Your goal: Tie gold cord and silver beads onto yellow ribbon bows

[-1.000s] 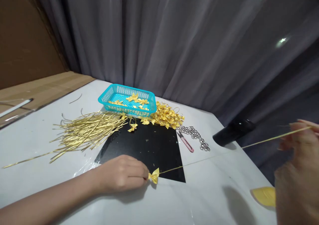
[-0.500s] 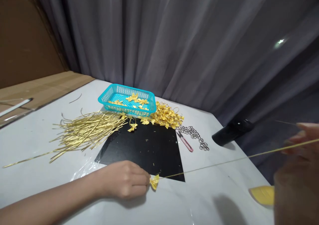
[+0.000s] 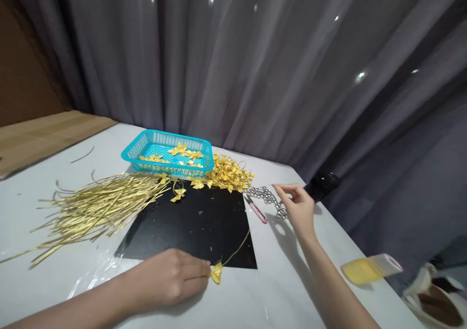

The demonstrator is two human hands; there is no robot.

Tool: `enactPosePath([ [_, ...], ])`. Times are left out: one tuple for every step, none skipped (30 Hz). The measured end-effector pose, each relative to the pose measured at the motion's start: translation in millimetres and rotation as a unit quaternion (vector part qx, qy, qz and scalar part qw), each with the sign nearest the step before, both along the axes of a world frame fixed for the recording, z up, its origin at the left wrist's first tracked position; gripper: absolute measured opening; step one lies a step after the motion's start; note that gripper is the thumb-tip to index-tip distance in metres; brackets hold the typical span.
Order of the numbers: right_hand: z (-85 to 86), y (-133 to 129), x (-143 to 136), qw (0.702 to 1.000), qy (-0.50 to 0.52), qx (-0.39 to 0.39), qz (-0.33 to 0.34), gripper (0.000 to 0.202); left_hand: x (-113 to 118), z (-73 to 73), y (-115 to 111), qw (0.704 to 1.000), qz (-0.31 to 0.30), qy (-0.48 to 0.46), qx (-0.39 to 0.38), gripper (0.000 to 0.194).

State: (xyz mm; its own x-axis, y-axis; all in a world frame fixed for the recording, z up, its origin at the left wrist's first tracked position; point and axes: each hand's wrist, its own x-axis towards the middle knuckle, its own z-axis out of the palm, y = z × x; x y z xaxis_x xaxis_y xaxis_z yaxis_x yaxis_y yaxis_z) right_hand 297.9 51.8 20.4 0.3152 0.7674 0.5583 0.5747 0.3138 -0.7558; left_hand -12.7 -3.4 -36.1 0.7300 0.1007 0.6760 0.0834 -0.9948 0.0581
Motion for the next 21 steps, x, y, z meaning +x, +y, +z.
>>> enactPosePath([
  [-8.4, 5, 5, 1.000, -0.005, -0.025, 0.006, 0.031, 0, 0.5, 0, 1.000, -0.011, 0.003, -0.006, 0.031],
  [-15.9, 10, 10, 0.999, -0.010, -0.047, 0.011, 0.033, 0, 1.0, 0, 1.000, -0.020, 0.006, -0.012, 0.030],
  [-22.4, 14, 14, 0.998, -0.016, -0.065, 0.013, 0.034, -1, 1.7, 0, 0.999, -0.025, 0.009, -0.019, 0.029],
  [-28.0, 17, 19, 0.997, -0.022, -0.077, 0.009, 0.034, -1, 2.5, 0, 0.999, -0.025, 0.011, -0.023, 0.030],
  [-32.8, 18, 23, 0.996, -0.029, -0.086, 0.002, 0.034, -1, 3.6, 0, 0.999, -0.026, 0.012, -0.026, 0.030],
  [-36.9, 19, 28, 0.995, -0.036, -0.092, -0.008, 0.033, -2, 5.0, 0, 0.999, -0.026, 0.013, -0.027, 0.031],
  [-40.6, 19, 32, 0.994, -0.044, -0.098, -0.018, 0.032, -2, 6.7, -1, 0.999, -0.027, 0.013, -0.028, 0.033],
  [-44.0, 18, 37, 0.993, -0.053, -0.105, -0.026, 0.032, -1, 8.6, -1, 0.999, -0.028, 0.012, -0.028, 0.035],
  [-47.2, 18, 41, 0.991, -0.061, -0.113, -0.032, 0.031, -1, 10.6, -1, 0.999, -0.029, 0.009, -0.028, 0.037],
  [-50.4, 17, 45, 0.990, -0.068, -0.121, -0.037, 0.031, 0, 12.7, -1, 0.999, -0.030, 0.004, -0.027, 0.038],
  [-53.5, 17, 48, 0.988, -0.074, -0.130, -0.039, 0.031, 1, 14.8, -2, 0.999, -0.032, -0.001, -0.028, 0.039],
  [-56.7, 17, 52, 0.987, -0.078, -0.138, -0.040, 0.031, 2, 16.6, -2, 0.999, -0.033, -0.006, -0.029, 0.041],
  [-59.7, 18, 55, 0.985, -0.080, -0.146, -0.038, 0.031, 3, 18.1, -2, 0.999, -0.037, -0.010, -0.030, 0.042],
  [-62.6, 19, 57, 0.984, -0.081, -0.153, -0.036, 0.030, 3, 19.3, -2, 0.999, -0.038, -0.011, -0.033, 0.042],
  [-65.2, 20, 59, 0.983, -0.082, -0.161, -0.032, 0.030, 3, 20.1, -2, 0.999, -0.039, -0.010, -0.037, 0.041],
  [-67.5, 21, 61, 0.982, -0.082, -0.168, -0.028, 0.029, 2, 20.5, -2, 0.998, -0.038, -0.007, -0.042, 0.039],
  [-69.5, 22, 62, 0.981, -0.082, -0.173, -0.024, 0.028, 1, 20.6, -2, 0.998, -0.038, -0.006, -0.047, 0.037],
  [-71.2, 23, 63, 0.981, -0.082, -0.177, -0.022, 0.028, 0, 20.5, -1, 0.998, -0.037, -0.006, -0.052, 0.036],
  [-72.6, 24, 63, 0.980, -0.081, -0.178, -0.021, 0.027, -1, 20.2, -1, 0.998, -0.038, -0.006, -0.056, 0.035],
  [-73.9, 25, 64, 0.981, -0.080, -0.175, -0.023, 0.027, -1, 19.7, -1, 0.997, -0.040, -0.005, -0.060, 0.035],
  [-75.0, 26, 64, 0.982, -0.077, -0.168, -0.027, 0.028, -2, 19.1, -1, 0.997, -0.041, -0.005, -0.063, 0.035],
])
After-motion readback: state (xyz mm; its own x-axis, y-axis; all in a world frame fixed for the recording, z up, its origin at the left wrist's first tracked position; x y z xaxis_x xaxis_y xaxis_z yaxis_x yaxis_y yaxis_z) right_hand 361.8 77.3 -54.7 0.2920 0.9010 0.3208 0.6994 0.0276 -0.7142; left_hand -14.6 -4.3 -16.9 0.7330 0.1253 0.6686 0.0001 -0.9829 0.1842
